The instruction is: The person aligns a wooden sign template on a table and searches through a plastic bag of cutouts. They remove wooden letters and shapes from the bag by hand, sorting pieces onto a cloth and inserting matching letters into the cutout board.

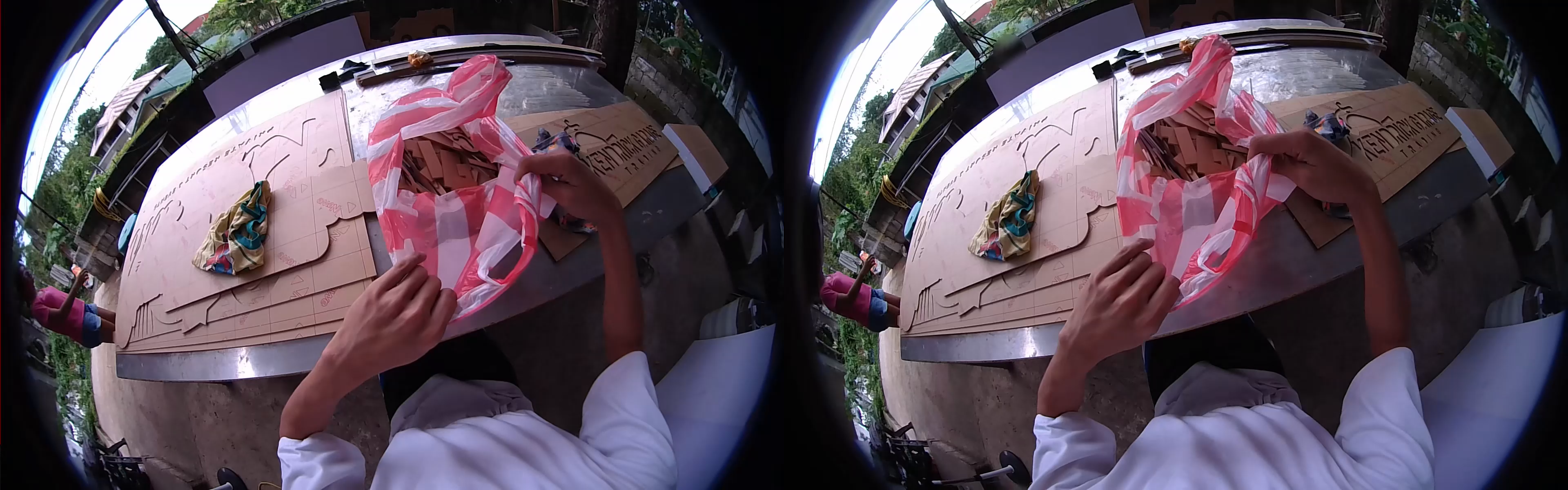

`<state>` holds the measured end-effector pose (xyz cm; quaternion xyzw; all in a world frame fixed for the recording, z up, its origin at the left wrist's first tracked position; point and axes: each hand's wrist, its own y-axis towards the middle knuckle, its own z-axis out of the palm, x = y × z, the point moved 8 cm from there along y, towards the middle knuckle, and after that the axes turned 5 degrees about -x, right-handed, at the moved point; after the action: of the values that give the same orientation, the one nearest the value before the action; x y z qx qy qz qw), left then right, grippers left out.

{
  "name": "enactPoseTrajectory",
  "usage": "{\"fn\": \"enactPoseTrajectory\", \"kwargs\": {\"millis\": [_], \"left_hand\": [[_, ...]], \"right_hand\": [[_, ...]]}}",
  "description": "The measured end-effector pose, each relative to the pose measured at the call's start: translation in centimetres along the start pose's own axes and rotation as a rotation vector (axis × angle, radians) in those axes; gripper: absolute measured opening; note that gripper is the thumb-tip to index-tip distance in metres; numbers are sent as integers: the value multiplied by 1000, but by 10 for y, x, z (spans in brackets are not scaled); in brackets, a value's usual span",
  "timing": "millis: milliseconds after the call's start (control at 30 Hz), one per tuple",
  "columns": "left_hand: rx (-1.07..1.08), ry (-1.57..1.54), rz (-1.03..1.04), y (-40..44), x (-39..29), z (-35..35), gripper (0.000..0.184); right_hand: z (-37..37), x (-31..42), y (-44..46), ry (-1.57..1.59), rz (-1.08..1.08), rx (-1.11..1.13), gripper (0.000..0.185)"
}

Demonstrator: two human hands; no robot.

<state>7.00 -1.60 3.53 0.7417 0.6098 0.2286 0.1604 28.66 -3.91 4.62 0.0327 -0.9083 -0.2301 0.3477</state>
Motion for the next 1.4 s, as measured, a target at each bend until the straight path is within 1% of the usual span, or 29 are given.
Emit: {"fn": "enactPoseTrajectory", "kwargs": {"millis": [67, 133, 167, 200, 233, 267, 300, 333, 367, 400, 433, 500, 533, 567, 600, 633, 700, 733, 800, 833, 867, 933, 967, 1267, 1367, 1400], "left_hand": [[15, -35, 63, 8, -21, -8, 13], [-111, -231, 60, 14, -21, 8, 18], [-188, -289, 72, 19, -10, 12, 22], [-204, -264, 84, 25, -1, 21, 24], [-193, -252, 92, 26, 7, 25, 26], [-169, -351, 48, 24, 14, 24, 37], [-158, -329, 23, 17, 20, 20, 37], [-242, -409, -52, 9, 33, 12, 45], [-327, -487, -120, -2, 47, 7, 52], [-300, -498, -232, -26, 66, 19, 65], [-300, -472, -252, -39, 80, 29, 65], [-172, -229, -610, -79, 131, 52, 67], [-86, -113, -628, -95, 146, 68, 69], [-5, 26, -655, -107, 165, 81, 71], [42, 59, -693, -116, 173, 89, 73], [85, 27, -708, -122, 181, 97, 75], [139, 54, -711, -125, 193, 113, 75], [124, 50, -714, -128, 199, 122, 73], [77, 66, -738, -127, 207, 139, 62], [60, 76, -751, -126, 211, 139, 57], [52, 90, -751, -126, 216, 140, 57], [144, 3, -841, -128, 222, 141, 51], [145, 6, -848, -128, 223, 140, 51], [132, 2, -826, -128, 225, 138, 47], [91, 17, -829, -128, 226, 135, 46], [118, 27, -834, -130, 225, 135, 46]], "right_hand": [[-8, 6, -3, 182, 47, -68, 6], [-7, -21, -6, 191, 103, 24, 20], [-14, -25, 3, 151, 87, -23, 21], [-20, -28, 12, 106, 60, -65, 21], [-23, -35, 15, 96, 61, -190, 21], [-23, -47, 11, -23, 109, -229, 21], [-20, -44, 6, -143, 16, -292, 22], [-20, -42, -4, -273, -77, -362, 26], [-18, -70, -19, -219, 49, -342, 31], [-9, -88, -31, -197, 132, -312, 36], [-1, -105, -45, -179, 214, -282, 42], [21, -147, -75, -308, 260, -219, 53], [33, -180, -89, -417, 257, -194, 59], [43, -191, -89, -468, 405, 2, 66], [45, -191, -88, -519, 220, -97, 68], [50, -221, -101, -518, 355, 21, 70], [51, -260, -108, -679, 253, -13, 69], [55, -250, -101, -673, 315, -2, 68], [57, -272, -106, -609, 467, 125, 68], [55, -276, -109, -601, 496, 127, 68], [55, -277, -104, -602, 486, 109, 68], [55, -276, -97, -592, 460, 63, 68], [55, -275, -94, -582, 446, 44, 68], [63, -272, -74, -482, 314, -101, 67], [67, -272, -68, -441, 250, -152, 67], [68, -272, -66, -426, 225, -166, 67]]}}
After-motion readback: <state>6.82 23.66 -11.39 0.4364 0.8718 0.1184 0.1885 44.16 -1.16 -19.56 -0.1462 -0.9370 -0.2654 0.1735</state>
